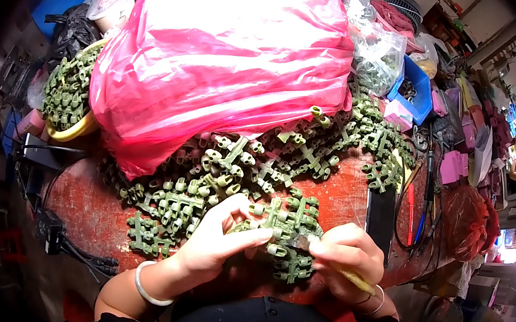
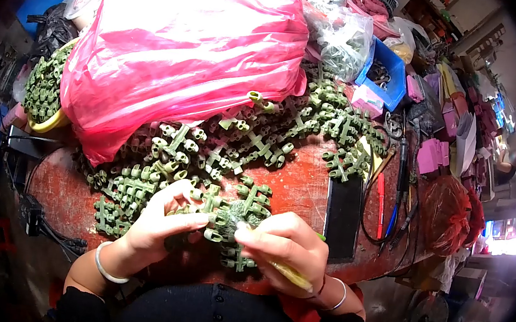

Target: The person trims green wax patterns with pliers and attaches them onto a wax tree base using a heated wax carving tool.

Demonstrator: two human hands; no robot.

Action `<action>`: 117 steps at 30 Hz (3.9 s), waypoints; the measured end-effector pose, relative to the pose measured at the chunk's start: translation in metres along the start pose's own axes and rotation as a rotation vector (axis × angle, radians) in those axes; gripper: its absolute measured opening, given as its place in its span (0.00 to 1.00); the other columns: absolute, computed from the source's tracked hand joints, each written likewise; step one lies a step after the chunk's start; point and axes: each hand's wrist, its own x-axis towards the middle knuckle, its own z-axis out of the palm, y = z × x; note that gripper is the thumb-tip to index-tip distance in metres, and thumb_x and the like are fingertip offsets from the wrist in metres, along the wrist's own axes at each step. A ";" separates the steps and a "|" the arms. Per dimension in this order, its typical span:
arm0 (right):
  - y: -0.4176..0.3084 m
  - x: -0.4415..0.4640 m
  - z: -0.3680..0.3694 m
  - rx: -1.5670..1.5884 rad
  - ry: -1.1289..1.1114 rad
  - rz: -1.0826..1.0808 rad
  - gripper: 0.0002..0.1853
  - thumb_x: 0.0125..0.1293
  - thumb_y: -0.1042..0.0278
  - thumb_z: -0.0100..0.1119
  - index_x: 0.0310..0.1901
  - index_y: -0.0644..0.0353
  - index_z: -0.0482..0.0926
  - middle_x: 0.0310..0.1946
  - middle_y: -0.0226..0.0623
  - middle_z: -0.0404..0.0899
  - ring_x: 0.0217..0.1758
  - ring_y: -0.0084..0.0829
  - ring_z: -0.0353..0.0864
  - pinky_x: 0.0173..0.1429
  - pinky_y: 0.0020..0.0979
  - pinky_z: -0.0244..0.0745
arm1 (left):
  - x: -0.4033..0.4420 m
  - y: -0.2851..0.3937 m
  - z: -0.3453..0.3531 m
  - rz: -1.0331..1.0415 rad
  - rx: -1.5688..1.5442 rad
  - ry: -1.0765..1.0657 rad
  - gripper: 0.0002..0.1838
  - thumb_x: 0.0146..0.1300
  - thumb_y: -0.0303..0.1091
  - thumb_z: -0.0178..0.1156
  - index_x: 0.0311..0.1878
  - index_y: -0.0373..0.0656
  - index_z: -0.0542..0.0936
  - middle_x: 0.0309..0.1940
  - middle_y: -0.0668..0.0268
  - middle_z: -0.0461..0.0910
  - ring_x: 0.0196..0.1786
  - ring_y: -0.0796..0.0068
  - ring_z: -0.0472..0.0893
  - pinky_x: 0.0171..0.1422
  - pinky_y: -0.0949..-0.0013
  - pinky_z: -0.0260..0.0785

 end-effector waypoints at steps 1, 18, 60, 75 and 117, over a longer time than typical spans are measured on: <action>0.000 0.002 -0.003 0.155 -0.047 0.047 0.15 0.57 0.76 0.74 0.48 0.61 0.85 0.37 0.34 0.78 0.34 0.29 0.79 0.39 0.30 0.76 | 0.000 -0.001 -0.001 -0.001 0.000 0.001 0.11 0.63 0.24 0.66 0.44 0.45 0.75 0.37 0.71 0.80 0.36 0.82 0.77 0.36 0.76 0.69; 0.004 -0.004 -0.011 0.375 -0.064 0.322 0.04 0.65 0.75 0.65 0.40 0.64 0.86 0.34 0.39 0.86 0.36 0.29 0.81 0.41 0.29 0.75 | 0.002 -0.011 -0.008 0.297 0.635 -0.043 0.15 0.57 0.24 0.72 0.40 0.41 0.73 0.38 0.69 0.72 0.45 0.82 0.72 0.54 0.75 0.65; 0.003 -0.001 -0.008 0.262 -0.139 0.252 0.10 0.60 0.68 0.74 0.43 0.56 0.88 0.35 0.32 0.78 0.37 0.25 0.78 0.41 0.26 0.72 | 0.003 0.002 -0.003 0.071 0.266 -0.030 0.14 0.58 0.22 0.70 0.41 0.44 0.74 0.37 0.69 0.77 0.35 0.82 0.76 0.37 0.76 0.67; -0.005 -0.002 0.006 0.216 -0.245 -0.011 0.19 0.58 0.79 0.72 0.52 0.65 0.84 0.35 0.35 0.82 0.35 0.32 0.82 0.40 0.31 0.79 | 0.007 0.004 -0.010 -0.125 -0.194 -0.045 0.17 0.60 0.32 0.67 0.50 0.42 0.75 0.39 0.65 0.79 0.38 0.79 0.78 0.36 0.76 0.69; -0.001 0.002 0.004 0.162 -0.140 0.283 0.11 0.62 0.82 0.66 0.45 0.60 0.85 0.40 0.42 0.85 0.43 0.35 0.85 0.51 0.32 0.78 | 0.002 -0.004 -0.005 0.010 0.429 -0.300 0.11 0.63 0.28 0.70 0.44 0.43 0.78 0.41 0.72 0.79 0.46 0.85 0.76 0.45 0.77 0.72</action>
